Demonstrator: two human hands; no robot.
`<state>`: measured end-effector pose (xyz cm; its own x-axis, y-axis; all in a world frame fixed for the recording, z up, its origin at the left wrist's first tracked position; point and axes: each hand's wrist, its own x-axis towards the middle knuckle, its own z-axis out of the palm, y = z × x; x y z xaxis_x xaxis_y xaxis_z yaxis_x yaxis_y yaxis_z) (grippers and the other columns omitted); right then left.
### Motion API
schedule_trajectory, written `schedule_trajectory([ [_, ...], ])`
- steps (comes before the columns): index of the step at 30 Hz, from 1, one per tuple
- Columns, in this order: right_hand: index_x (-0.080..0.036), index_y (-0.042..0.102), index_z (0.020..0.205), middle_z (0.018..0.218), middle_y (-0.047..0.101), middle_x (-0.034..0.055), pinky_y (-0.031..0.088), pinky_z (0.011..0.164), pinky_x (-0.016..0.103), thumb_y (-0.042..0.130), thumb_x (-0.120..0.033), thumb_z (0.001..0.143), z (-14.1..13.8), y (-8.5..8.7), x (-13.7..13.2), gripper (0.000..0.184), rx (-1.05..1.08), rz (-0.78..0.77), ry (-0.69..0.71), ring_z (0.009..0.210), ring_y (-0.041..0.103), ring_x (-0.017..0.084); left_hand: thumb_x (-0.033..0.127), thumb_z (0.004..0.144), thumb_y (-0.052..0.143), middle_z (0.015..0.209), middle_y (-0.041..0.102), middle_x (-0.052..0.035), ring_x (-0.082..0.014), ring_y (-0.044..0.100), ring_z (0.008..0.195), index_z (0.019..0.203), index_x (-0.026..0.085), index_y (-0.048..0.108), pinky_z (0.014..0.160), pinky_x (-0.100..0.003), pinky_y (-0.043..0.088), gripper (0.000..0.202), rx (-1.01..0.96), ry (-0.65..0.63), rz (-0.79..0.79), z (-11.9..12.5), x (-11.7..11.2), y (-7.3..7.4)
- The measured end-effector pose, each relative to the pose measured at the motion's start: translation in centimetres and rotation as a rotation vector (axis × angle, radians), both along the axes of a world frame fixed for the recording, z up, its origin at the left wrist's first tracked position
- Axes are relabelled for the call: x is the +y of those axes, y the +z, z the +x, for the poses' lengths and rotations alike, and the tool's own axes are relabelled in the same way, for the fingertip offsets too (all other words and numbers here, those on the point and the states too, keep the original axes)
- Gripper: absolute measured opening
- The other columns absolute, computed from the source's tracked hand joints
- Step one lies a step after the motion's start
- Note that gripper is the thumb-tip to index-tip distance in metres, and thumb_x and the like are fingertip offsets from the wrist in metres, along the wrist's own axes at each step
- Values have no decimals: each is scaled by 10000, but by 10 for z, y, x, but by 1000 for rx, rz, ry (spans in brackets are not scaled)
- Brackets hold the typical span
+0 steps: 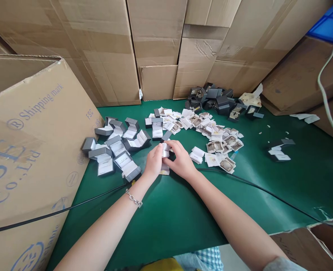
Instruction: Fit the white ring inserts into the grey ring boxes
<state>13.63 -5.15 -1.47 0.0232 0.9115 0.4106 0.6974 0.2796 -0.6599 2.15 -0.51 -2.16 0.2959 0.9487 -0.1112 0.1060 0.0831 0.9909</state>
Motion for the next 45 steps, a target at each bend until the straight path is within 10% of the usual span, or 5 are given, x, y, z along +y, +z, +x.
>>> schedule_trajectory([
  [45, -184, 428, 1281, 1183, 563, 126, 487, 896, 394, 534, -266, 806, -1, 0, -3, 494, -175, 249, 41, 1085, 534, 230, 642, 755, 436, 570, 530, -6, -98, 505, 516, 677, 141, 527, 515, -236, 445, 515, -233, -10, -133, -2, 0, -3],
])
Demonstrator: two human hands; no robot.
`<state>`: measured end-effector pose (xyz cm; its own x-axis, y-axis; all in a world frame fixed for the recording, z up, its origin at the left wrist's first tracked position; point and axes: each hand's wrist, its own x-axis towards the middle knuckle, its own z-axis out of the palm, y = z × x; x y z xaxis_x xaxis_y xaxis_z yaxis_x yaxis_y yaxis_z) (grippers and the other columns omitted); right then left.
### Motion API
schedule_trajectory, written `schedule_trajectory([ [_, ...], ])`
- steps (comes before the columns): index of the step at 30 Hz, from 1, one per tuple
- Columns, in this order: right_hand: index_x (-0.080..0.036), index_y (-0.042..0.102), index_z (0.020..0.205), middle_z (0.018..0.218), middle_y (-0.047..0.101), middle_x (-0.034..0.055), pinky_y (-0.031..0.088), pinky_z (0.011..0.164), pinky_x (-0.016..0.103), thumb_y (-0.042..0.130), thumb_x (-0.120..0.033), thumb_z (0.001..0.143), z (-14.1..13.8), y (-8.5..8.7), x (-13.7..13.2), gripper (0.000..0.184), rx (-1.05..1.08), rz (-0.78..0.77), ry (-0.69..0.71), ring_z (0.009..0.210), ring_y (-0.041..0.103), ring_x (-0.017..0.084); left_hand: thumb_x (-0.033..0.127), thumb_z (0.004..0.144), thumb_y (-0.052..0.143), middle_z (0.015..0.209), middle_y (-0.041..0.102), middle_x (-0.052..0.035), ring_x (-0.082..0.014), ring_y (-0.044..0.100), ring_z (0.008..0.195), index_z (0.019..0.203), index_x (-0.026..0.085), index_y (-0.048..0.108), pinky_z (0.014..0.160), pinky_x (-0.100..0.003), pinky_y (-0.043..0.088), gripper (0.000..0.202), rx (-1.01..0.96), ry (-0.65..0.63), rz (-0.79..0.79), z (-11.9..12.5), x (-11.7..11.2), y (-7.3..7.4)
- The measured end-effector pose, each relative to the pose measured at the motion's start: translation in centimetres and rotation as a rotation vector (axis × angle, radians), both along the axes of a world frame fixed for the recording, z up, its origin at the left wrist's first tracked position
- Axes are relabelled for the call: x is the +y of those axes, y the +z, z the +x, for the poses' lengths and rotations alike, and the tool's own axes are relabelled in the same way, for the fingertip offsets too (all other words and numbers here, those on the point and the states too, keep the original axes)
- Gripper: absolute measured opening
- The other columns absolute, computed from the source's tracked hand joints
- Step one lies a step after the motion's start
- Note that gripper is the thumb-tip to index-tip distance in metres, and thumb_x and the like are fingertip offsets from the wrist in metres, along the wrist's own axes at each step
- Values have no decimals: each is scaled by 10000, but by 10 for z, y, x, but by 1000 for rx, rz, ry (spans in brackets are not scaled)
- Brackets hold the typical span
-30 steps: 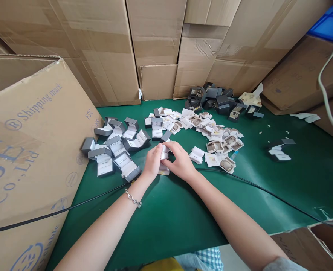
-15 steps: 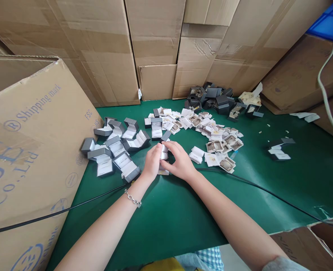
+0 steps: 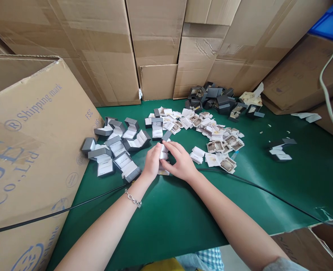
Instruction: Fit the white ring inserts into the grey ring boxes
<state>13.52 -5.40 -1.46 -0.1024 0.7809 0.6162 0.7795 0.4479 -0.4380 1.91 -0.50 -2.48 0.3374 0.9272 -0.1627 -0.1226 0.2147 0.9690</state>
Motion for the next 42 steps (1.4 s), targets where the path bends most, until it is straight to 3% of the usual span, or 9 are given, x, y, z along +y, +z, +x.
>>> schedule_trajectory([
  [9, -189, 499, 1166, 1077, 605, 100, 500, 841, 392, 546, -269, 789, 0, 4, 1, 388, 9, 11, -29, 987, 566, 221, 615, 766, 450, 564, 468, 21, -63, 411, 503, 675, 144, 524, 478, -195, 349, 485, -32, -14, 0, -1, 3, -3],
  [20, -194, 508, 1146, 1090, 595, 95, 497, 853, 397, 535, -189, 766, 1, 4, 1, 382, 17, -76, -27, 998, 549, 227, 525, 797, 457, 613, 580, -9, -110, 545, 568, 676, 144, 540, 563, -225, 457, 408, -87, -78, 33, 0, -1, 2],
  [29, -205, 509, 1117, 1075, 600, 81, 488, 837, 380, 541, -173, 748, 0, 4, 2, 372, 54, -98, -26, 990, 552, 221, 514, 808, 429, 600, 591, -13, -116, 552, 554, 686, 146, 551, 583, -237, 475, 407, -4, -16, 60, 2, -3, 2],
  [42, -214, 512, 1133, 1027, 584, 67, 510, 761, 345, 580, -198, 760, 4, 1, 3, 379, 109, -158, -16, 858, 558, 183, 526, 826, 381, 662, 632, -34, -125, 567, 612, 689, 140, 583, 587, -223, 452, 457, 131, -25, 76, 1, -1, 7],
])
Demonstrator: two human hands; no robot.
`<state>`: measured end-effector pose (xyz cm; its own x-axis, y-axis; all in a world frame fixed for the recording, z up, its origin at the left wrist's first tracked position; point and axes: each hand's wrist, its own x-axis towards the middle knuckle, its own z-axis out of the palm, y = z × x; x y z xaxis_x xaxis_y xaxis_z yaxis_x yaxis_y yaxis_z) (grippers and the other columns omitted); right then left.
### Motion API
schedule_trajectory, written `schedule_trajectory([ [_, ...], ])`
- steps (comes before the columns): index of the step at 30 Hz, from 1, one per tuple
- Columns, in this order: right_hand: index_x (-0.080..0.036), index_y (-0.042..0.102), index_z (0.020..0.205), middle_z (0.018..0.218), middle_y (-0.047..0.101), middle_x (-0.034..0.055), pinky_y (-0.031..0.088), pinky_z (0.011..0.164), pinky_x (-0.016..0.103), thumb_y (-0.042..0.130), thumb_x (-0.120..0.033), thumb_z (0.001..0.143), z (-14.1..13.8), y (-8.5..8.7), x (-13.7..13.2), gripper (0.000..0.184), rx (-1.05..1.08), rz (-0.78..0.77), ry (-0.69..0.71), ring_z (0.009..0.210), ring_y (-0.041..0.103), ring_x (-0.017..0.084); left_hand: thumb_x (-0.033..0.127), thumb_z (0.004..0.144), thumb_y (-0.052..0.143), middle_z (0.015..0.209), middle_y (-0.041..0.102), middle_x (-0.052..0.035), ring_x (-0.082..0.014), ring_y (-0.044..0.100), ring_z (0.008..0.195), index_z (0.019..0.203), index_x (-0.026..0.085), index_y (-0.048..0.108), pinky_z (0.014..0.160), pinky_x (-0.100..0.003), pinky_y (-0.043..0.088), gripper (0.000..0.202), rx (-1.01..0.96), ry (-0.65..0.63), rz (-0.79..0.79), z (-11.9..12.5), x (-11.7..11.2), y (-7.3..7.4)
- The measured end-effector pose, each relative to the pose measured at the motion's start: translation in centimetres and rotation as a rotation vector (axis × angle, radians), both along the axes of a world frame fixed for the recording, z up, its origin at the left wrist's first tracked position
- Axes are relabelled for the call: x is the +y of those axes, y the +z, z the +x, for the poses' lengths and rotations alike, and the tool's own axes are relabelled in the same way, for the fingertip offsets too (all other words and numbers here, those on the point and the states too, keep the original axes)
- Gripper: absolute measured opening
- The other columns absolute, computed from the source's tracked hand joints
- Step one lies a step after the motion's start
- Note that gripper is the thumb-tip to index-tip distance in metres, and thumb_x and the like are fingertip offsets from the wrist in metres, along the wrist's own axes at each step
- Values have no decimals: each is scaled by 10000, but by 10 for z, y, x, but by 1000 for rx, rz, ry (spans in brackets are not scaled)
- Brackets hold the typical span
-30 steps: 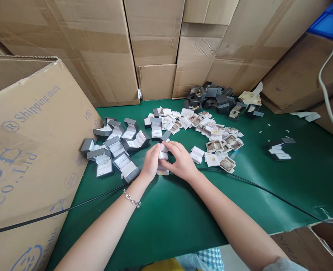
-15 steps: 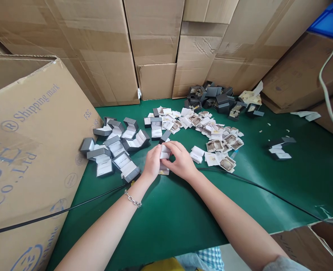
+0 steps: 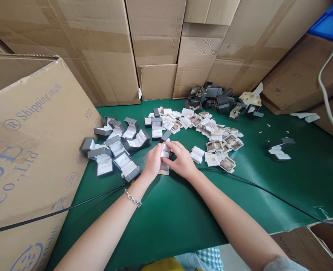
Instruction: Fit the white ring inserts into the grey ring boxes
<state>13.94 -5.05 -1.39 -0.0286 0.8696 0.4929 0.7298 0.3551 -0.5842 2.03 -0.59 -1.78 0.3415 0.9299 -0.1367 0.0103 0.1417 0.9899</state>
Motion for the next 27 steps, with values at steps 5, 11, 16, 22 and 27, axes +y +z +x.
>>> schedule_trajectory([
  [5, -213, 516, 1148, 971, 577, 59, 506, 727, 332, 588, -238, 779, 1, -1, 0, 377, 5, -11, -6, 768, 546, 162, 522, 833, 366, 698, 641, -45, -130, 580, 645, 706, 138, 596, 593, -221, 446, 465, 7, -4, -14, 0, 1, 0],
  [11, -207, 511, 1156, 970, 561, 50, 497, 712, 305, 588, -223, 763, 1, 2, 0, 401, 40, -93, -3, 766, 538, 152, 535, 828, 363, 735, 653, -56, -145, 595, 692, 746, 137, 614, 636, -238, 456, 477, 50, -4, -14, 0, 1, 0],
  [16, -217, 495, 1176, 1010, 560, 53, 495, 724, 304, 558, -228, 764, -1, 5, 0, 417, 49, -169, -4, 846, 554, 169, 534, 818, 381, 744, 649, -51, -139, 585, 674, 775, 141, 616, 634, -245, 460, 460, 58, 3, -18, 1, 2, -2],
  [22, -220, 463, 1209, 1123, 551, 71, 490, 783, 322, 522, -214, 769, -2, 6, 0, 444, 33, -200, 11, 956, 552, 188, 510, 807, 421, 737, 635, -42, -130, 582, 643, 802, 151, 595, 600, -238, 477, 399, -11, 23, -58, 3, 0, -4],
  [27, -209, 436, 1238, 1141, 549, 80, 481, 785, 329, 514, -191, 752, -2, 4, 1, 492, -10, -234, 10, 957, 550, 198, 485, 815, 419, 732, 629, -31, -122, 575, 641, 801, 157, 593, 584, -220, 460, 371, 17, 30, -47, 3, 0, -3],
])
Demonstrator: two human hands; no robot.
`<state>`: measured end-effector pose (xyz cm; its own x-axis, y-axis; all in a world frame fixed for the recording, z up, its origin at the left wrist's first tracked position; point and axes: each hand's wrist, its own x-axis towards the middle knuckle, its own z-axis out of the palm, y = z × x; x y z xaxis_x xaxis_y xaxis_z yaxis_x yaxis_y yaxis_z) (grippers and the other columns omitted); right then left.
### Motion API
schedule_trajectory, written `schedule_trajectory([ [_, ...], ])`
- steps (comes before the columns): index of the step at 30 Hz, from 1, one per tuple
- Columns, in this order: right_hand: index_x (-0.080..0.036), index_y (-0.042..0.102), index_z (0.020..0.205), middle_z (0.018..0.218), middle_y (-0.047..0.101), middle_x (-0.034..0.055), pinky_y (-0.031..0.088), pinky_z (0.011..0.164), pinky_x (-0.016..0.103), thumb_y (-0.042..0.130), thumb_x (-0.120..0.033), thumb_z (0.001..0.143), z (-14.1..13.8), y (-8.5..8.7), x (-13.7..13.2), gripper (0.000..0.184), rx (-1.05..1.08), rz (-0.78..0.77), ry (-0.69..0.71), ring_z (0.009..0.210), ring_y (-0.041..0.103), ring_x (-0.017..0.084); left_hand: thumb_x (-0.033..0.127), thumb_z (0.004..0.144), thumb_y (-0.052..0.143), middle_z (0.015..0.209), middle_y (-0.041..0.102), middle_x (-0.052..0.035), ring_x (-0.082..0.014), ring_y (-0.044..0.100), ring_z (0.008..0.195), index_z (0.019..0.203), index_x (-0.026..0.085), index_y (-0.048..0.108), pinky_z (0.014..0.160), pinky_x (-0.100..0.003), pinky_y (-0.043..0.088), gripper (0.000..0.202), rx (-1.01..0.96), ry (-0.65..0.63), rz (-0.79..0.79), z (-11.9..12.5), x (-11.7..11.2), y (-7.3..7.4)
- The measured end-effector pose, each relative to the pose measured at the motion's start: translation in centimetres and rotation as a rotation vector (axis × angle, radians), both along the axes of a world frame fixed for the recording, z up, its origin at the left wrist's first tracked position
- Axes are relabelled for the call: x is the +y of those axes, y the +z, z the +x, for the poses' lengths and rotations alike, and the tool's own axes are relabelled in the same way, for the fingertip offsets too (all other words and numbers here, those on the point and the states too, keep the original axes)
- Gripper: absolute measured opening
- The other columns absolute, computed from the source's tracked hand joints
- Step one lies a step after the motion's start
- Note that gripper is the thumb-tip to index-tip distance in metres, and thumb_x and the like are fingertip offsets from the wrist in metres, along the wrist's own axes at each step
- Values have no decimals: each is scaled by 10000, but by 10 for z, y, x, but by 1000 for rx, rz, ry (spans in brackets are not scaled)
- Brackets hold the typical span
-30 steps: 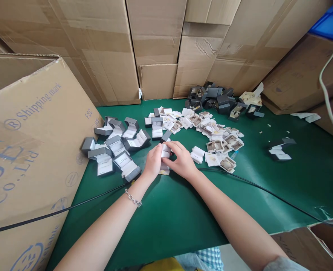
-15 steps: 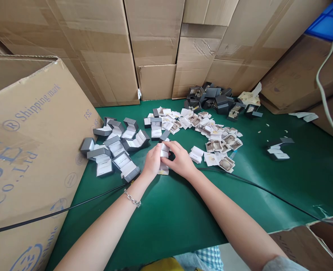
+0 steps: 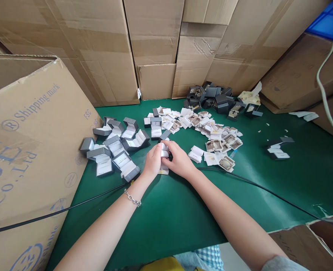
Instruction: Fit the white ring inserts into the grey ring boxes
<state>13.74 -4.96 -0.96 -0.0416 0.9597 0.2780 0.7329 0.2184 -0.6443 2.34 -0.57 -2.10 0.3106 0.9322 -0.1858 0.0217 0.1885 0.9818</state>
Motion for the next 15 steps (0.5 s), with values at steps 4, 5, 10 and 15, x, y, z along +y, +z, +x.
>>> schedule_trajectory([
  [4, -200, 430, 1244, 1121, 554, 82, 476, 779, 327, 510, -191, 754, 0, -1, 0, 496, -14, -2, -3, 949, 541, 197, 481, 821, 406, 735, 629, -24, -123, 571, 661, 793, 164, 593, 595, -218, 448, 370, 30, -8, 23, -1, 1, -1],
  [5, -197, 432, 1242, 1116, 555, 81, 474, 779, 326, 510, -190, 754, 0, -1, 0, 494, -15, -1, -5, 946, 541, 196, 481, 822, 401, 737, 629, -23, -123, 570, 666, 794, 165, 594, 598, -217, 445, 371, 38, -10, 26, -1, 1, -2],
  [10, -204, 428, 1240, 1114, 556, 76, 472, 782, 326, 509, -190, 750, 0, -2, 0, 497, -20, 2, -4, 940, 543, 194, 472, 821, 404, 752, 638, -36, -136, 575, 691, 788, 160, 601, 605, -223, 438, 370, 53, -5, 39, -1, 2, -2],
  [15, -203, 426, 1239, 1099, 556, 71, 470, 773, 321, 511, -200, 752, 1, -3, 1, 495, -35, 3, -2, 927, 541, 191, 487, 814, 407, 766, 646, -38, -141, 574, 708, 785, 162, 609, 613, -228, 435, 384, 59, 0, 47, -1, 3, -4],
])
